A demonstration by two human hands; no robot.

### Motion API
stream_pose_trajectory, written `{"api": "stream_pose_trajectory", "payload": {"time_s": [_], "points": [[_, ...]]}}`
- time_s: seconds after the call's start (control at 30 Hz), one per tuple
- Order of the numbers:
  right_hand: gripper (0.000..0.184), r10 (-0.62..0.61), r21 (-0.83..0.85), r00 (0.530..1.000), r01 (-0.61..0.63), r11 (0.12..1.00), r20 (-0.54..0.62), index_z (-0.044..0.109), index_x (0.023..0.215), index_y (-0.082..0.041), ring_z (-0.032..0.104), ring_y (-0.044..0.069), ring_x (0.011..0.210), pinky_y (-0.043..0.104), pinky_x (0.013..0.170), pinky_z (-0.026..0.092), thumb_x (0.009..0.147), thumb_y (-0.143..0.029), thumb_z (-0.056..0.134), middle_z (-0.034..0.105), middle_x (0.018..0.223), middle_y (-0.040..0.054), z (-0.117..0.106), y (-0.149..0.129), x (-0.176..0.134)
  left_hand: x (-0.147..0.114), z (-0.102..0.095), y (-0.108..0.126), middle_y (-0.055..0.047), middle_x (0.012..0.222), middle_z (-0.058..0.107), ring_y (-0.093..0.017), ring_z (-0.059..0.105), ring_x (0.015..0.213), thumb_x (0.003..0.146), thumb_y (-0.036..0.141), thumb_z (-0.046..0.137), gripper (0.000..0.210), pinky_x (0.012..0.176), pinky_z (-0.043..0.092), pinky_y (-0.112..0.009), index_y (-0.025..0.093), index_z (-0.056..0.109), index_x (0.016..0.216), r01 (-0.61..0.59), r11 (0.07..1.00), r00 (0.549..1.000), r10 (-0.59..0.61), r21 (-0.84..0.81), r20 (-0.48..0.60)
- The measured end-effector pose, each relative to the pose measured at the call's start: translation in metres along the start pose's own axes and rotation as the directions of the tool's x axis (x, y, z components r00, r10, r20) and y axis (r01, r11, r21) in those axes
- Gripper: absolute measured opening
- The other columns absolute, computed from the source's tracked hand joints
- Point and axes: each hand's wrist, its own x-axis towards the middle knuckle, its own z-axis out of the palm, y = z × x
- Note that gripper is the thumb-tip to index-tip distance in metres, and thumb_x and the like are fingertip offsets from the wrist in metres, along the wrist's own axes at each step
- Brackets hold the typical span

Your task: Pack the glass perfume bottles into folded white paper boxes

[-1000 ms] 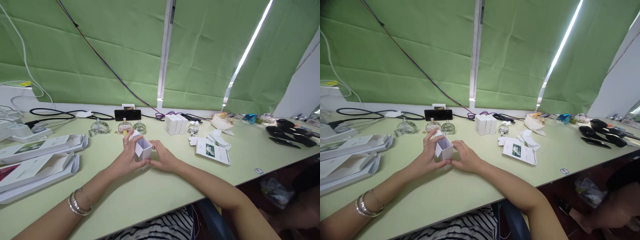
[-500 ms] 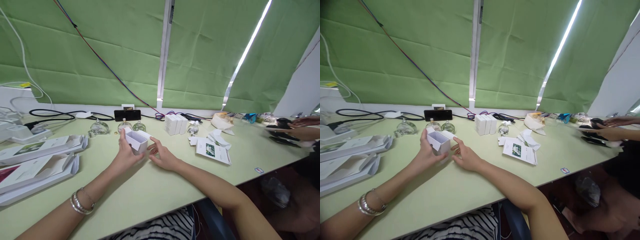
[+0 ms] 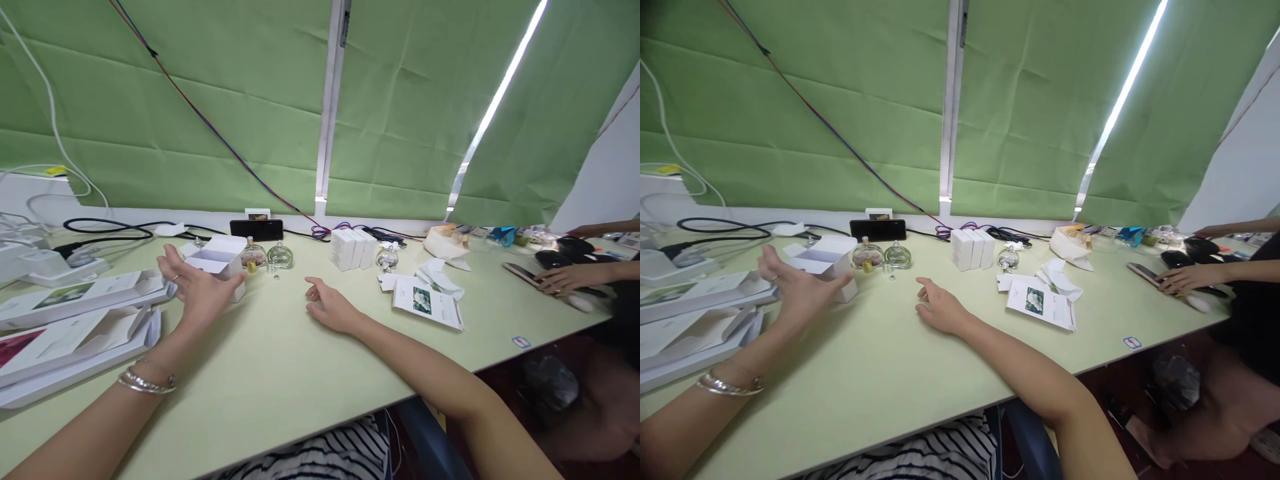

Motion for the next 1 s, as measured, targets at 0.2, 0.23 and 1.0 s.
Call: {"api": "stream_pose_trajectory", "payload": {"time_s": [0.2,0.23,1.0], "points": [[0.044,0.121,0.150,0.979,-0.096,0.984,-0.163,0.039,0.121,-0.015,0.058,0.013,0.084,0.034,0.082,0.047,0.080,-0.021,0.051,0.055,0.107,0.0086,0.009,0.017,0.016,-0.009,-0.017,0.028,-0.016,0.146,0.010,-0.036,0.008,0.137,0.077,0.037,0.063,0.080,0.111,0.017,-0.055,0.019,0.012,0.136,-0.390,0.921,0.910,0.388,0.016,-0.144],[0.041,0.171,0.178,0.965,-0.136,0.975,-0.199,0.040,0.119,-0.014,0.058,0.013,0.082,0.033,0.081,0.048,0.080,-0.021,0.051,0.055,0.107,0.0088,0.011,0.020,0.023,-0.012,-0.017,0.030,-0.015,0.140,0.026,-0.033,0.022,0.133,0.079,0.034,0.060,0.065,0.109,0.024,-0.053,0.017,0.024,0.131,-0.463,0.886,0.880,0.458,-0.018,-0.126],[0.021,0.251,0.440,0.958,-0.166,0.882,-0.141,0.052,0.083,-0.018,0.053,0.013,0.072,0.024,0.068,0.042,0.064,-0.022,0.059,0.057,0.078,-0.0025,0.017,0.043,0.085,-0.038,0.015,0.017,-0.016,0.123,0.054,-0.026,0.056,0.107,0.083,0.038,0.042,0.057,0.086,0.047,-0.040,0.013,0.033,0.133,-0.231,0.973,0.708,0.161,0.011,0.688]]}}
